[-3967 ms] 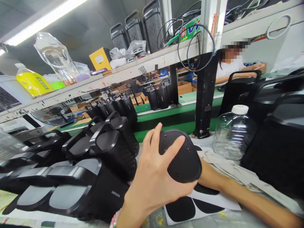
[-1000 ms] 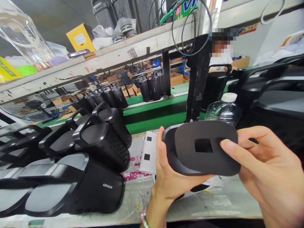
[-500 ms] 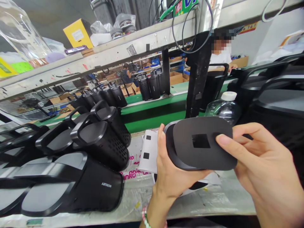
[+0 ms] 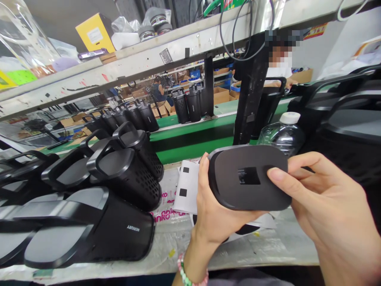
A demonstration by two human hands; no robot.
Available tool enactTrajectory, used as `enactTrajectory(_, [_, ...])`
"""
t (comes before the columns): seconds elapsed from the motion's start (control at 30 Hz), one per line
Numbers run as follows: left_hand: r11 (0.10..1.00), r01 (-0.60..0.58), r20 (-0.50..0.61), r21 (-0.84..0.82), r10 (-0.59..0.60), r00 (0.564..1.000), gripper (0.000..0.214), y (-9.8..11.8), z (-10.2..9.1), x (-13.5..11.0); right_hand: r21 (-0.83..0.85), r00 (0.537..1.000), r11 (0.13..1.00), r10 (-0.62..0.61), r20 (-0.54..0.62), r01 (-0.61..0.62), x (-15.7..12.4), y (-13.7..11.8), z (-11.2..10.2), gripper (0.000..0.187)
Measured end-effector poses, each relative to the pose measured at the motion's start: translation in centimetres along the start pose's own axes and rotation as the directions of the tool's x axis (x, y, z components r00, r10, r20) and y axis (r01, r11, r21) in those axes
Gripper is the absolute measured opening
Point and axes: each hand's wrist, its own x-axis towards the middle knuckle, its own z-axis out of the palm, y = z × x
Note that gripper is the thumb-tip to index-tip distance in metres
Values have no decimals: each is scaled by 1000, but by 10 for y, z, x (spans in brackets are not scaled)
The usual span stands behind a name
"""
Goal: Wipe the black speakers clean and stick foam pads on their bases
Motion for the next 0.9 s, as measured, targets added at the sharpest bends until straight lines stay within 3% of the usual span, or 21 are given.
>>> enactTrajectory(0.2, [998, 62, 32, -15, -61, 998, 138, 3, 0, 1, -14, 1000, 1000, 0, -8, 0, -1, 2, -1, 36])
enactTrajectory(0.9, [998, 58, 31, -34, -57, 998, 136, 6, 6, 3, -53, 999, 998, -31, -23, 30, -2, 5, -6, 34])
